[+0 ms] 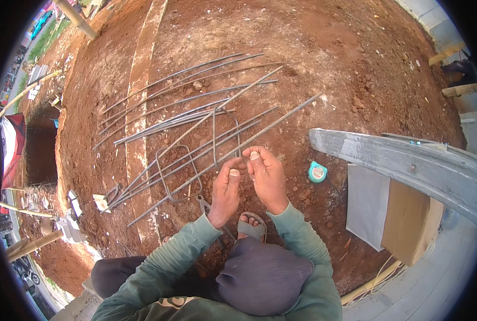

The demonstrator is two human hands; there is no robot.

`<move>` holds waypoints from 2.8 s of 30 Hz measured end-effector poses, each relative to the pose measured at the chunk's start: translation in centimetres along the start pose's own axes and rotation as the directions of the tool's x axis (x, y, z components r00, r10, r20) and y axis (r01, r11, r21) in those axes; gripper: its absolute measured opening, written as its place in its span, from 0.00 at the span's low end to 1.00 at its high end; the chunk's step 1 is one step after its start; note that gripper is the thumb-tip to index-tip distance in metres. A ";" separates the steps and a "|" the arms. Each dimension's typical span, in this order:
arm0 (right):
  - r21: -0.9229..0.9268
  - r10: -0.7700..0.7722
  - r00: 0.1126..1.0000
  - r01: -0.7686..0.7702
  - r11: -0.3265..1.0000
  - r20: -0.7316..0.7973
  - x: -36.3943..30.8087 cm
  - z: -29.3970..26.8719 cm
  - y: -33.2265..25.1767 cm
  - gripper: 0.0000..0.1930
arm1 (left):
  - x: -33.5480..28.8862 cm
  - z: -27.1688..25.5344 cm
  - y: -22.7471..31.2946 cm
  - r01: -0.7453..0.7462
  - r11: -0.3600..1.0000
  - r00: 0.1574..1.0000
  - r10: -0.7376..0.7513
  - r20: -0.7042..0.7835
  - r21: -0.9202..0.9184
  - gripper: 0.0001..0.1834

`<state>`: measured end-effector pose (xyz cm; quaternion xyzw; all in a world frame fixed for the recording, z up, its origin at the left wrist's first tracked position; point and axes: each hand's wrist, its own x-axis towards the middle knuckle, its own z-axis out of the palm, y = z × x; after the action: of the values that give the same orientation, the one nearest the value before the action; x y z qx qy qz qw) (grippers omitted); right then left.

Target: The person arranges metal rods on the ground and uses pliers to twist wire ties around intersections, forming a rebar grid. They repeatedly pick up rods, position them, and secure joints with wire.

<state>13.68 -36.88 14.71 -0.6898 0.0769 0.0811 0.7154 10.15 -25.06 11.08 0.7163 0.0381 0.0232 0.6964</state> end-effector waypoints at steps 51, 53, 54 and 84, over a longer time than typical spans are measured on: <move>-0.545 -0.067 0.942 0.247 0.801 0.328 -2.1 1.7 1.6 0.09 | 0.5 -4.4 -4.2 0.268 0.529 0.948 -0.296 0.120 -0.805 0.14; -0.578 -0.195 0.928 0.353 0.736 0.318 -1.3 2.4 0.6 0.08 | 1.2 -4.3 -3.7 0.236 0.550 0.931 -0.364 0.025 -0.801 0.15; -0.581 -0.203 0.929 0.354 0.733 0.310 -0.9 2.7 0.0 0.08 | 1.2 -4.2 -3.4 0.206 0.533 0.933 -0.360 0.001 -0.821 0.15; -0.873 -0.211 0.907 0.412 0.259 0.365 3.1 6.0 4.7 0.05 | 0.8 -4.2 -6.0 0.493 0.821 0.779 -0.564 -0.273 -0.289 0.12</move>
<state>15.64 -30.64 9.68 -0.9639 -0.1848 0.0270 0.1899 10.50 -20.66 5.23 0.5863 0.3579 -0.0445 0.7254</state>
